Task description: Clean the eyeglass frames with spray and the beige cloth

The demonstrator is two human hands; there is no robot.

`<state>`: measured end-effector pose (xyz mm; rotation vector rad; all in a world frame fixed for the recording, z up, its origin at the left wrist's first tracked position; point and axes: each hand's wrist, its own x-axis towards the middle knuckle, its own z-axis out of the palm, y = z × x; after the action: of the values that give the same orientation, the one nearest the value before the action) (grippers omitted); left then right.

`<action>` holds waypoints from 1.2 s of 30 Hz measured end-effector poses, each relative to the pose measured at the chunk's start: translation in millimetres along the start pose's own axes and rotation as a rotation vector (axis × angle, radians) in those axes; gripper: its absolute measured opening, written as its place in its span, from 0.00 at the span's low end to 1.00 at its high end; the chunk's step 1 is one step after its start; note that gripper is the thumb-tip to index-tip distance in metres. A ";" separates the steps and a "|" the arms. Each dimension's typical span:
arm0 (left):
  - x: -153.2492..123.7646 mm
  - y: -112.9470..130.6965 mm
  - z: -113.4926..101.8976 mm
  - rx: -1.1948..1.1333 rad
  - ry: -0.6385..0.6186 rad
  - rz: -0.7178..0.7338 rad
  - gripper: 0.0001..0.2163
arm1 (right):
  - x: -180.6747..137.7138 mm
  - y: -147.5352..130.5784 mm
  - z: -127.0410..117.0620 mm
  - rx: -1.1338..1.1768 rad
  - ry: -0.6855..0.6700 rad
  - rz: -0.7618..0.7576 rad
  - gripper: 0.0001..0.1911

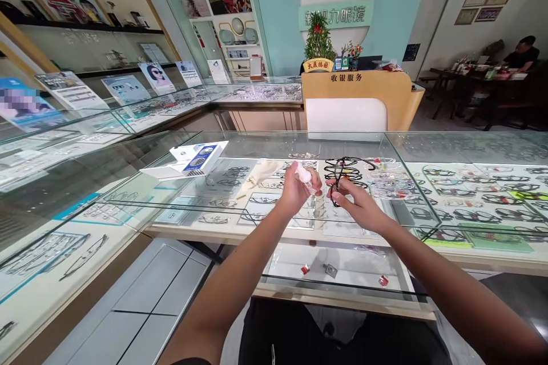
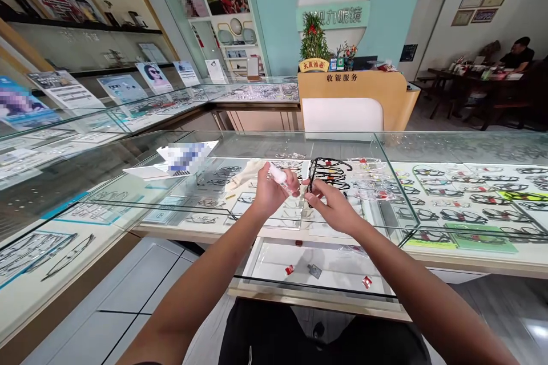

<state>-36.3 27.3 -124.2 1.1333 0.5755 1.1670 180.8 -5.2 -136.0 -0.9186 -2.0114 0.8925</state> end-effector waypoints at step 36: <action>-21.6 -15.7 9.5 0.697 -0.075 0.143 0.29 | -6.2 -15.1 -3.4 0.306 0.022 0.068 0.24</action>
<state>-29.2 4.1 -138.9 1.8256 0.8897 1.0611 181.9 -16.9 -124.2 -0.8230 -1.7696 1.1835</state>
